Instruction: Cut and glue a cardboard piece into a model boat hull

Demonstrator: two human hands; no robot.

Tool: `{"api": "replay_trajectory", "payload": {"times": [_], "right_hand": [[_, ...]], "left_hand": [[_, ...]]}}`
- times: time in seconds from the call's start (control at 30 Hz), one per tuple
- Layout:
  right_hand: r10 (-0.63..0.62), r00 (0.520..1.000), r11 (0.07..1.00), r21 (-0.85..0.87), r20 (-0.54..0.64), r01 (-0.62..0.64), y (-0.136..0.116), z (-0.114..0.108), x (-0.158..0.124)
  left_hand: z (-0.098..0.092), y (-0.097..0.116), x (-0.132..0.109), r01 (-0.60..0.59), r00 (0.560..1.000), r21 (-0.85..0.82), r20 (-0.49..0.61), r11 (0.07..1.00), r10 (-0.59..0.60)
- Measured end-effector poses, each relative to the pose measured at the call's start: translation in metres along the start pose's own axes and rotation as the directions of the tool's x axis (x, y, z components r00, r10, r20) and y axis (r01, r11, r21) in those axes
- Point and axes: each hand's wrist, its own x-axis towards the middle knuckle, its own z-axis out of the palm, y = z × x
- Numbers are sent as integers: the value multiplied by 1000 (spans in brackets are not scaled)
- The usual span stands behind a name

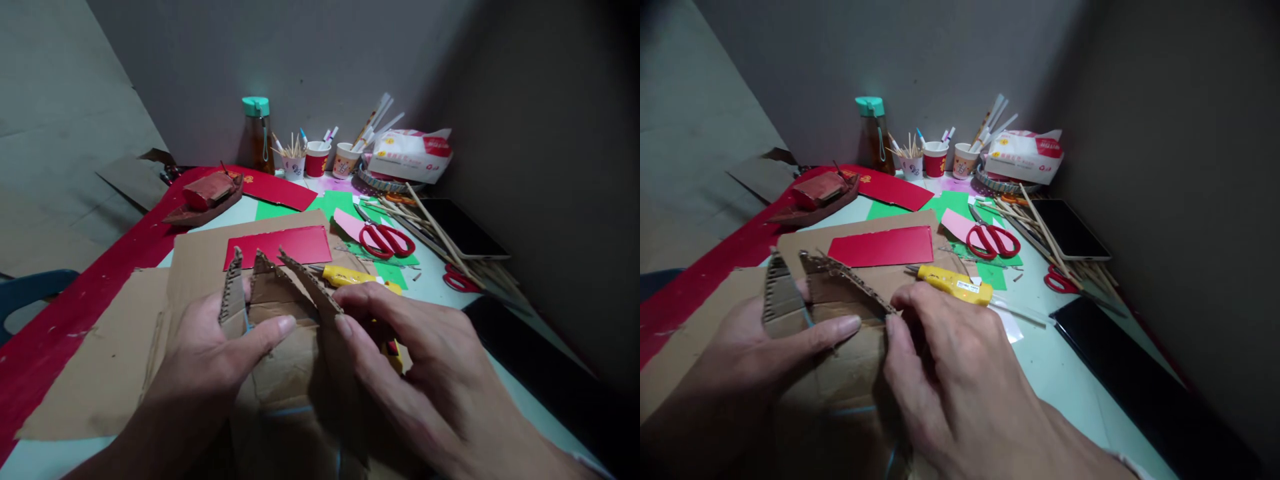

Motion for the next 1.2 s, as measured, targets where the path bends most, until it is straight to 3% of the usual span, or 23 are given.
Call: {"api": "replay_trajectory", "payload": {"times": [0.1, 0.2, 0.47, 0.77, 1.2], "right_hand": [[-28, 999, 1000, -13, -33, 27, 3, 0, 0], [-29, 999, 1000, -8, -35, 29, 6, 1, 0], [-116, 993, 993, -14, 6, 116, 11, 2, -2], [-142, 988, 990, -14, 54, 142, 13, 2, -2], [-88, 995, 993, 80, 41, 85, 14, 10, -3]], "left_hand": [[-1, 6, -1, -42, 999, 215, -24, 976, 48], [-3, 4, 0, -106, 993, 263, -29, 959, 118], [-3, -1, 0, -134, 984, 207, -90, 969, 155], [-8, -12, 2, -238, 965, 278, -42, 931, 259], [3, -7, -1, -151, 982, 210, -83, 966, 171]]}}
